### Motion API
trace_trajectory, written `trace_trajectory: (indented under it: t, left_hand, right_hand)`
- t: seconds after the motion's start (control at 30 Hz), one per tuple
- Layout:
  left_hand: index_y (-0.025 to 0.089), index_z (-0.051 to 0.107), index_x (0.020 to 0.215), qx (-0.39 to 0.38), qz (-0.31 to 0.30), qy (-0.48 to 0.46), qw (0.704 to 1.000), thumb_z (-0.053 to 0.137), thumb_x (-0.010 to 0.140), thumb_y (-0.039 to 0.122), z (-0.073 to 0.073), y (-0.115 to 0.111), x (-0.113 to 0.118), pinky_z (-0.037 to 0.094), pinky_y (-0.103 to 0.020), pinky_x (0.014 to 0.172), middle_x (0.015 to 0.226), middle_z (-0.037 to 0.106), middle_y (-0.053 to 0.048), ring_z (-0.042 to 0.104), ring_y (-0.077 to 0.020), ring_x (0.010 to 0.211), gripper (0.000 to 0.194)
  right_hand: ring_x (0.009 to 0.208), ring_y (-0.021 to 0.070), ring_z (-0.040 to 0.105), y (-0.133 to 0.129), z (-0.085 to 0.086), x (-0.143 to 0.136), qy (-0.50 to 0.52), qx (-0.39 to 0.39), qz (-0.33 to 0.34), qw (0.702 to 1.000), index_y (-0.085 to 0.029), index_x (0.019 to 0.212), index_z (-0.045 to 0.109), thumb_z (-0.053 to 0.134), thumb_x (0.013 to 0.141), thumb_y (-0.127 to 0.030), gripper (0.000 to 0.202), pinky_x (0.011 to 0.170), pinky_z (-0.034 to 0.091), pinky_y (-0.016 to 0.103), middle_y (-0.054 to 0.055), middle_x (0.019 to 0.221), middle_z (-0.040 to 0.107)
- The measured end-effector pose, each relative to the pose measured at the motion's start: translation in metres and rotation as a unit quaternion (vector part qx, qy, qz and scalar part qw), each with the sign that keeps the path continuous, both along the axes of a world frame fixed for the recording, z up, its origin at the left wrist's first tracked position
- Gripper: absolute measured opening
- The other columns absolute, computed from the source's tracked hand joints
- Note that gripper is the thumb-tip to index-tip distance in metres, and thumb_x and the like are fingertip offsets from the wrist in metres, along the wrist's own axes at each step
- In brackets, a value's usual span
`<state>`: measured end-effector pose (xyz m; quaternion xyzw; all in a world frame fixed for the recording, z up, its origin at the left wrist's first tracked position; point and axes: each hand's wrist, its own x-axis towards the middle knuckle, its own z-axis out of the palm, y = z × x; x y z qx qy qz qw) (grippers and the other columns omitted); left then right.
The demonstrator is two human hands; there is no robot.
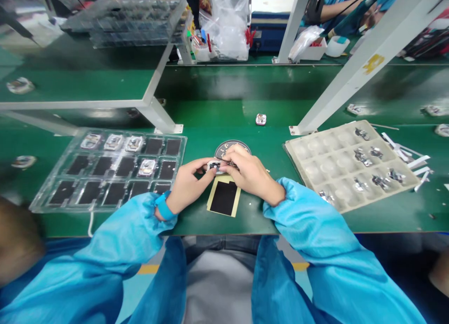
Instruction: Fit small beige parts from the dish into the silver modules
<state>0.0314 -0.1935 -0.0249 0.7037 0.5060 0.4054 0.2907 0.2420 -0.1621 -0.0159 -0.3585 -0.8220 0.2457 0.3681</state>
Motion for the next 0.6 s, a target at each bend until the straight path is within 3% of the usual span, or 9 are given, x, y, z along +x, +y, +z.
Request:
trace_trajectory:
  t: [0.07, 0.17, 0.23, 0.3, 0.4, 0.47, 0.53, 0.6]
  left_hand:
    - [0.022, 0.073, 0.116, -0.003, -0.007, 0.027, 1.0, 0.062, 0.093, 0.026, 0.011, 0.002, -0.006, 0.053, -0.029, 0.074, 0.099, 0.076, -0.004, 0.066, -0.0166, 0.08, 0.026]
    - [0.022, 0.068, 0.125, 0.043, 0.003, 0.125, 0.991, 0.063, 0.092, 0.028, 0.039, 0.016, -0.019, 0.051, -0.029, 0.071, 0.094, 0.074, -0.003, 0.065, -0.0162, 0.072, 0.034]
    - [0.022, 0.064, 0.129, 0.068, 0.016, 0.205, 0.976, 0.064, 0.091, 0.028, 0.058, 0.041, -0.027, 0.048, -0.03, 0.065, 0.089, 0.073, -0.003, 0.06, -0.0156, 0.062, 0.038]
    - [0.022, 0.066, 0.123, 0.061, 0.018, 0.262, 0.963, 0.065, 0.09, 0.028, 0.067, 0.078, -0.033, 0.047, -0.031, 0.065, 0.086, 0.073, -0.003, 0.062, -0.0182, 0.064, 0.034]
    - [0.021, 0.072, 0.111, -0.011, 0.031, 0.334, 0.942, 0.069, 0.086, 0.027, 0.063, 0.146, -0.033, 0.049, -0.035, 0.075, 0.085, 0.075, -0.006, 0.065, -0.0234, 0.075, 0.026]
    - [0.018, 0.074, 0.112, -0.069, 0.057, 0.363, 0.927, 0.069, 0.086, 0.029, 0.053, 0.185, -0.024, 0.05, -0.04, 0.084, 0.099, 0.076, -0.012, 0.067, -0.0283, 0.09, 0.028]
    - [0.015, 0.072, 0.121, -0.065, 0.086, 0.391, 0.914, 0.07, 0.086, 0.035, 0.041, 0.209, -0.006, 0.047, -0.049, 0.097, 0.122, 0.071, -0.018, 0.062, -0.0359, 0.114, 0.04]
    - [0.015, 0.064, 0.135, -0.009, 0.058, 0.39, 0.919, 0.07, 0.087, 0.042, 0.03, 0.221, 0.021, 0.04, -0.056, 0.106, 0.141, 0.059, -0.021, 0.051, -0.041, 0.131, 0.055]
  right_hand:
    - [0.097, 0.021, 0.064, 0.007, 0.001, 0.009, 0.014, 0.0, -0.02, 1.0, -0.024, 0.099, 0.067, 0.062, 0.098, -0.025, 0.006, 0.083, 0.053, 0.035, 0.006, 0.103, 0.065]
    - [0.094, 0.0216, 0.065, 0.02, 0.004, 0.026, -0.013, 0.004, -0.066, 0.998, -0.024, 0.102, 0.072, 0.061, 0.098, -0.025, 0.012, 0.083, 0.053, 0.037, 0.006, 0.103, 0.068]
    - [0.093, 0.0218, 0.066, 0.024, 0.007, 0.034, -0.018, 0.011, -0.087, 0.996, -0.024, 0.104, 0.074, 0.062, 0.098, -0.025, 0.014, 0.083, 0.053, 0.038, 0.006, 0.102, 0.069]
    - [0.092, 0.0216, 0.066, 0.025, 0.01, 0.036, 0.004, 0.02, -0.105, 0.994, -0.024, 0.103, 0.075, 0.063, 0.097, -0.027, 0.014, 0.081, 0.053, 0.037, 0.006, 0.1, 0.069]
    - [0.089, 0.0209, 0.065, 0.019, 0.013, 0.031, 0.03, 0.026, -0.114, 0.993, -0.023, 0.101, 0.076, 0.064, 0.097, -0.029, 0.014, 0.079, 0.053, 0.037, 0.006, 0.096, 0.069]
    - [0.089, 0.0202, 0.066, 0.014, 0.013, 0.025, 0.033, 0.019, -0.089, 0.995, -0.022, 0.099, 0.076, 0.063, 0.097, -0.031, 0.016, 0.079, 0.053, 0.036, 0.006, 0.096, 0.069]
    - [0.089, 0.0195, 0.065, 0.011, 0.013, 0.021, 0.033, 0.009, -0.053, 0.998, -0.022, 0.099, 0.075, 0.061, 0.099, -0.032, 0.017, 0.08, 0.053, 0.035, 0.006, 0.096, 0.068]
    - [0.088, 0.0191, 0.064, 0.011, 0.013, 0.021, 0.037, 0.007, -0.035, 0.999, -0.022, 0.099, 0.073, 0.059, 0.1, -0.034, 0.019, 0.081, 0.052, 0.035, 0.006, 0.095, 0.068]
